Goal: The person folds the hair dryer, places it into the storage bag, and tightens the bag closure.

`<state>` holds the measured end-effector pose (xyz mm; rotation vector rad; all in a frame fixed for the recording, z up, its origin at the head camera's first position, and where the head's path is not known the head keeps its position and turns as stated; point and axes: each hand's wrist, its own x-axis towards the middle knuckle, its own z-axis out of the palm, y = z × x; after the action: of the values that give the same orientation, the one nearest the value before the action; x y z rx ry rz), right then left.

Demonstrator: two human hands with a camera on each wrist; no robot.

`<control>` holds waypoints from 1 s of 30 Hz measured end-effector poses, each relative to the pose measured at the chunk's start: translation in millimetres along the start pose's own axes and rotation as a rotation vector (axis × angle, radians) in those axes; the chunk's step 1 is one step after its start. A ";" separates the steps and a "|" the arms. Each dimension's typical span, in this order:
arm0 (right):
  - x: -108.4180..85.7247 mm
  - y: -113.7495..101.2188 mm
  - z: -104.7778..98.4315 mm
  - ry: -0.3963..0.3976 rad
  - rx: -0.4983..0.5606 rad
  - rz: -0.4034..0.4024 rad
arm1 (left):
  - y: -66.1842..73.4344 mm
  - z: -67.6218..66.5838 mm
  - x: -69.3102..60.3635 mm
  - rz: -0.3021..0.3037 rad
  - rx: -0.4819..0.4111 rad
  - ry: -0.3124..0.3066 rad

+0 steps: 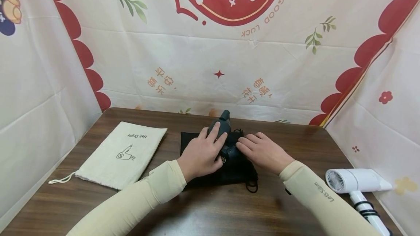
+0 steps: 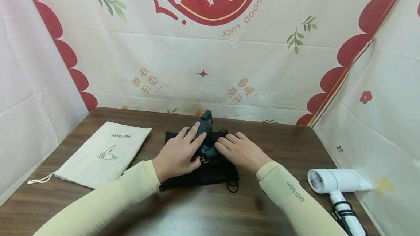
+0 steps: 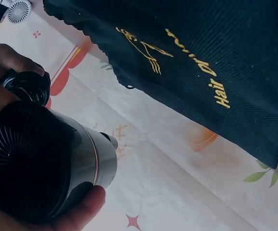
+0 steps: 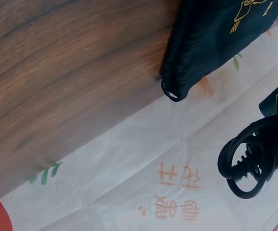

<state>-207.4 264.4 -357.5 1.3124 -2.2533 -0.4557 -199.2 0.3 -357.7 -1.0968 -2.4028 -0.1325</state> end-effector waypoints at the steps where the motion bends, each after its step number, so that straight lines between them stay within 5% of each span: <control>1: -0.4 -0.2 0.4 -0.001 -0.005 -0.003 | 0.3 0.4 -0.6 -0.001 -0.002 -0.003; 30: -3.9 3.3 -10.6 0.025 -0.059 -0.033 | 1.0 -8.6 2.4 0.057 0.020 0.059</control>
<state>-202.2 269.0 -348.0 1.3203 -2.1841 -0.5114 -196.4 0.2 -349.2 -1.1354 -2.3134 -0.1202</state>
